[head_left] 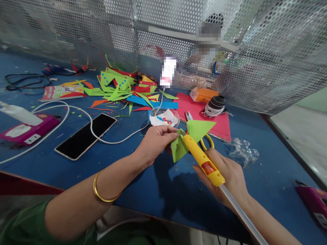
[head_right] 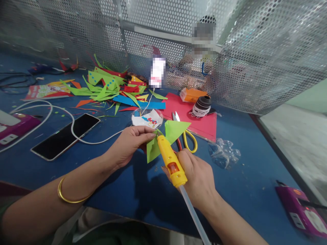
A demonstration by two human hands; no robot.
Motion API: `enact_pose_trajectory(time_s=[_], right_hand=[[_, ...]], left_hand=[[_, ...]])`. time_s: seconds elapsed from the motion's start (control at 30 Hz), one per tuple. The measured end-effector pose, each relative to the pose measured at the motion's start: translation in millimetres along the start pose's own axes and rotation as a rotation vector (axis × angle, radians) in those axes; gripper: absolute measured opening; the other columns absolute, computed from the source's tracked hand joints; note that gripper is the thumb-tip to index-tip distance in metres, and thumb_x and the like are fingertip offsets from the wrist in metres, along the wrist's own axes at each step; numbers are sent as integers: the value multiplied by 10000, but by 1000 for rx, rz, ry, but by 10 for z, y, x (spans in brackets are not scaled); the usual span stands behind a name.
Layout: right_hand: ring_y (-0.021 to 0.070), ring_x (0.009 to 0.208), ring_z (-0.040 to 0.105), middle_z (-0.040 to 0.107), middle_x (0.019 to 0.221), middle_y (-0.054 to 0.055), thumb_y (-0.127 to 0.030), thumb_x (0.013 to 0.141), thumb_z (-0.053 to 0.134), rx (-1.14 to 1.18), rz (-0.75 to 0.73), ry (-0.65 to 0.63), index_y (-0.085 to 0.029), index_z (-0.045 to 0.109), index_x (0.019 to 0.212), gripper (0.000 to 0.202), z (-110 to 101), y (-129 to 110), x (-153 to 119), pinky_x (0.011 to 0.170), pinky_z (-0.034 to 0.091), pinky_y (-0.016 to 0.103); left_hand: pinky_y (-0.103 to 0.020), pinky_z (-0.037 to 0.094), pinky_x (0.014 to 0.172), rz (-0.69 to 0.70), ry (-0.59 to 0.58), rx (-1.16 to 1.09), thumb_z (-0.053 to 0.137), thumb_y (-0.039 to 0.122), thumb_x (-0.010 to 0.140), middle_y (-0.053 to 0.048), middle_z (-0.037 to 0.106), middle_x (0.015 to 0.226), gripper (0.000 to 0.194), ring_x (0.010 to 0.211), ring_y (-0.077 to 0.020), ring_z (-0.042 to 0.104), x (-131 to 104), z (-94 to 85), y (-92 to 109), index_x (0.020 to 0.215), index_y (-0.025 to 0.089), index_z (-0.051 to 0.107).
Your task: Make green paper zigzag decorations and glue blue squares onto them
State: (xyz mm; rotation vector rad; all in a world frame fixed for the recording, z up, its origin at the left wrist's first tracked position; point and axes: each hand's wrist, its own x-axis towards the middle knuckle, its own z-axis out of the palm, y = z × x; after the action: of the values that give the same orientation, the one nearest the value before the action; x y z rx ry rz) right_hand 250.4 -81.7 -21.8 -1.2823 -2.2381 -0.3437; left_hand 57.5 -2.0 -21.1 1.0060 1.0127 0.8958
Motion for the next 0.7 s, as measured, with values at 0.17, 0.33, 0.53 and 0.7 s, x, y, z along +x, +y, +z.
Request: enact_pose_trajectory(time_s=[0.17,0.33,0.53,0.7], right_hand=[[96,422,458,494,601,-44,-441,1005,456,1,-7,-15,-226,456,804,294,0,3,-4,416,354,217],[101,436,477,495,609,-41,-447,1013,432,15,-13,3,-225,457,823,294,9,1,5,421,364,220],[102,428,479,501,601,-38,-446,1008,443,4,-8,-4,-219,470,822,295,24,1,6,419,362,226],[98,412,465,505,597,-37,-417,996,470,7,21,17,-222,469,810,269,9,-7,-1,413,346,222]], left_hand=[[-179,466,482,4,8,-2,679,171,813,-15,677,699,88,551,-85,563,6,-1,-7,856,114,730],[-196,477,476,1,-4,-2,666,172,820,-27,690,732,104,560,-97,580,11,-4,-11,878,118,732],[-206,487,482,0,3,-6,657,160,821,-22,685,727,105,551,-95,578,3,1,-8,880,117,732],[-208,487,473,7,22,-20,644,143,816,-7,673,697,101,542,-96,579,9,-8,-13,863,128,732]])
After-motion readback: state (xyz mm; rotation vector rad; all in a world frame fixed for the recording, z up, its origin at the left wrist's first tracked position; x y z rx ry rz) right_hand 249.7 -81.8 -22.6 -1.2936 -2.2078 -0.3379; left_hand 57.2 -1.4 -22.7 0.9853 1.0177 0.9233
